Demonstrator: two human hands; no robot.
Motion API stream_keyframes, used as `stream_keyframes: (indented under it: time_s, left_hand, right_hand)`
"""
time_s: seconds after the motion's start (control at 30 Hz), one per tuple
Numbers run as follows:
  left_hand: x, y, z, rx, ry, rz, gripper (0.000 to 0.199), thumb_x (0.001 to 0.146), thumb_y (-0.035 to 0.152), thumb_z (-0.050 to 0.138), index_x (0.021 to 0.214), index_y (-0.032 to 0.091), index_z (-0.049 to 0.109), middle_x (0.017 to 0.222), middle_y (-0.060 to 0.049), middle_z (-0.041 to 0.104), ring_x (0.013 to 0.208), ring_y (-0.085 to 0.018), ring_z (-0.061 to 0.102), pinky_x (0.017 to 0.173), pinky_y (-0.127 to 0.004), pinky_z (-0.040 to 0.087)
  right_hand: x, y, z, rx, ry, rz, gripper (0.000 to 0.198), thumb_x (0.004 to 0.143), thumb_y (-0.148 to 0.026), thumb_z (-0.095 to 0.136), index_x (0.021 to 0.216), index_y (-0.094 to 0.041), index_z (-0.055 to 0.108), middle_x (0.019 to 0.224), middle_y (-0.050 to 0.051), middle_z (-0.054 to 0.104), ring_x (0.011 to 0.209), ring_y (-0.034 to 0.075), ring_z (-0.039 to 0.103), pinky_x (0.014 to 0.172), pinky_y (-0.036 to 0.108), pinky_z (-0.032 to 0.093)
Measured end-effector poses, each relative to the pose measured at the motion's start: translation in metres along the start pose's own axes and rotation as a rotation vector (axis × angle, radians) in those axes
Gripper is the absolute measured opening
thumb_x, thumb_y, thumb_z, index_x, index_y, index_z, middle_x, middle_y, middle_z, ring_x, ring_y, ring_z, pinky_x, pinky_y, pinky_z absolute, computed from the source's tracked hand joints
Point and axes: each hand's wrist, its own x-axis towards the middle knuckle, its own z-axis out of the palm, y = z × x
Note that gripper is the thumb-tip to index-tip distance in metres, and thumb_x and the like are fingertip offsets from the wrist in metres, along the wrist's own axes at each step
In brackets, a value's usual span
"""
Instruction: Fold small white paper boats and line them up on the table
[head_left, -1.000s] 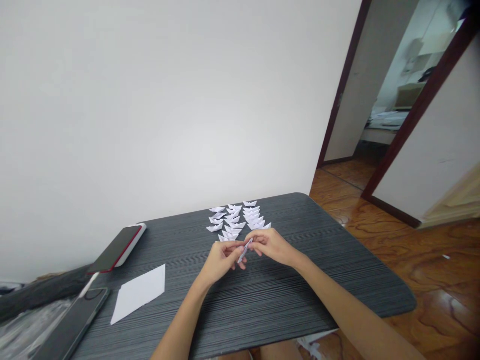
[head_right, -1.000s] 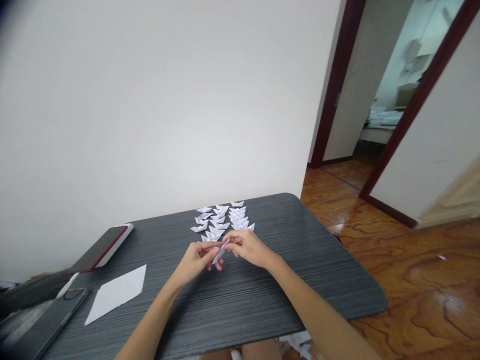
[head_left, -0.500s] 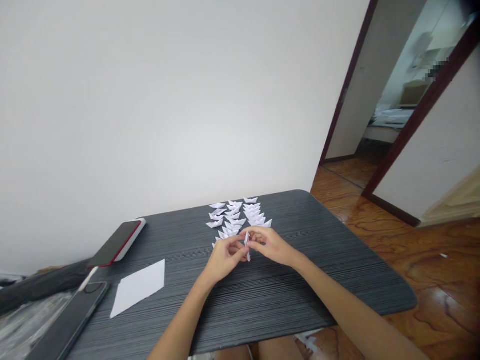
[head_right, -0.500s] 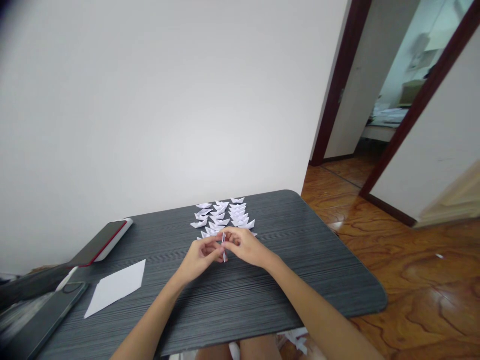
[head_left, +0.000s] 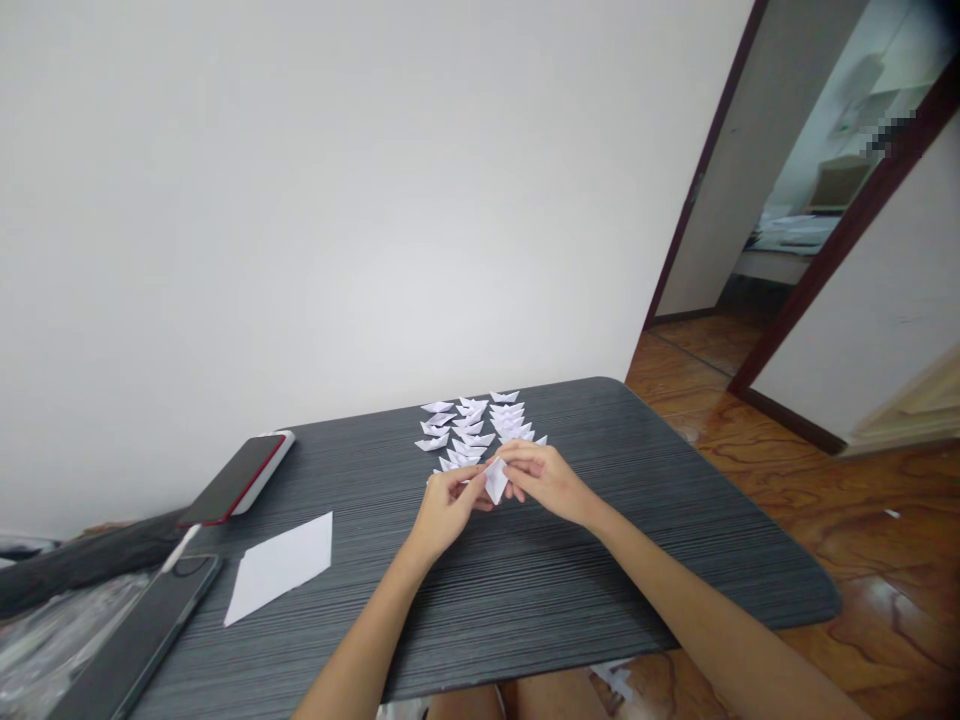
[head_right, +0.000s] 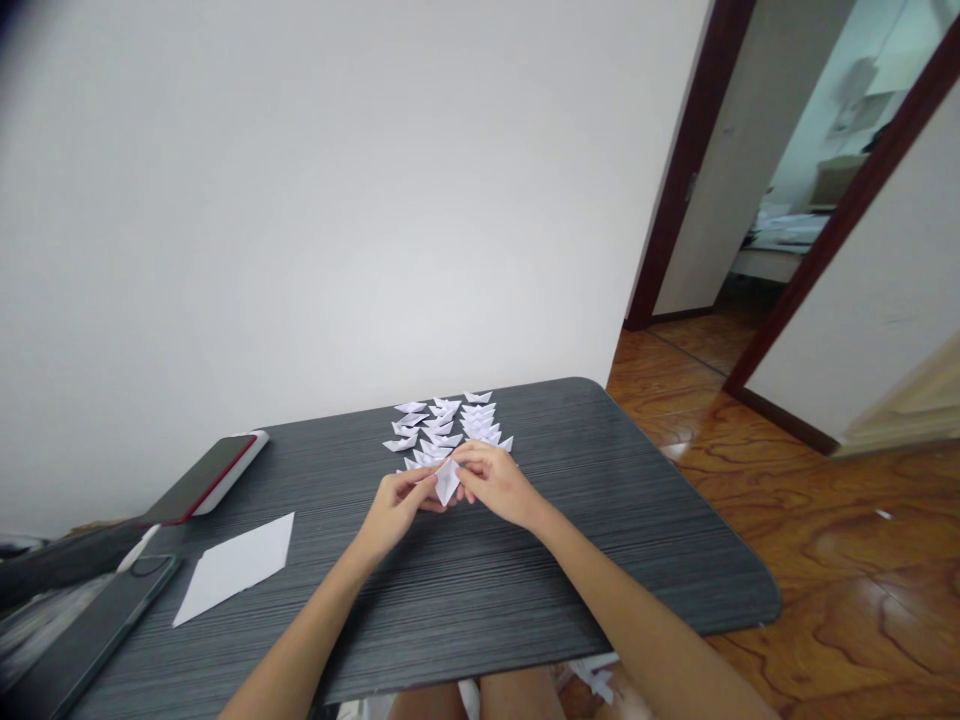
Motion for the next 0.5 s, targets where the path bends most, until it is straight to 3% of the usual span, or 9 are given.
stream_keyframes:
  time_s: [0.1, 0.23, 0.37, 0.5]
  left_hand:
    - [0.0, 0.0, 0.001, 0.028, 0.068, 0.091, 0.032, 0.075, 0.036, 0.049, 0.091, 0.012, 0.062, 0.096, -0.01, 0.059, 0.079, -0.019, 0.059, 0.062, -0.03, 0.053]
    - [-0.002, 0.003, 0.001, 0.083, 0.112, 0.198, 0.03, 0.079, 0.031, 0.045, 0.103, 0.014, 0.054, 0.098, -0.009, 0.058, 0.075, -0.016, 0.06, 0.07, -0.031, 0.051]
    - [-0.006, 0.012, -0.005, 0.409, -0.032, 0.426, 0.03, 0.083, 0.022, 0.037, 0.11, 0.02, 0.05, 0.111, -0.01, 0.051, 0.099, -0.019, 0.051, 0.086, -0.034, 0.043]
    - [-0.007, 0.015, -0.009, 0.528, -0.136, 0.523, 0.033, 0.079, 0.023, 0.047, 0.111, 0.022, 0.049, 0.114, -0.009, 0.046, 0.102, -0.019, 0.047, 0.083, -0.032, 0.045]
  right_hand:
    - [0.001, -0.002, -0.001, 0.08, 0.042, 0.052, 0.018, 0.07, -0.028, 0.055, 0.074, -0.012, 0.062, 0.084, 0.006, 0.055, 0.048, 0.006, 0.05, 0.043, 0.022, 0.038]
    - [0.001, 0.002, -0.002, 0.163, 0.055, 0.148, 0.014, 0.07, -0.022, 0.054, 0.071, -0.011, 0.062, 0.059, 0.0, 0.054, 0.045, 0.005, 0.044, 0.046, 0.02, 0.034]
    - [0.0, 0.005, -0.004, 0.214, 0.056, 0.186, 0.011, 0.069, -0.02, 0.055, 0.066, -0.011, 0.061, 0.052, -0.002, 0.051, 0.045, 0.005, 0.042, 0.048, 0.02, 0.032]
    - [0.0, 0.004, -0.004, 0.164, 0.052, 0.211, 0.012, 0.069, -0.02, 0.055, 0.069, -0.011, 0.062, 0.052, -0.002, 0.052, 0.045, 0.005, 0.042, 0.049, 0.02, 0.032]
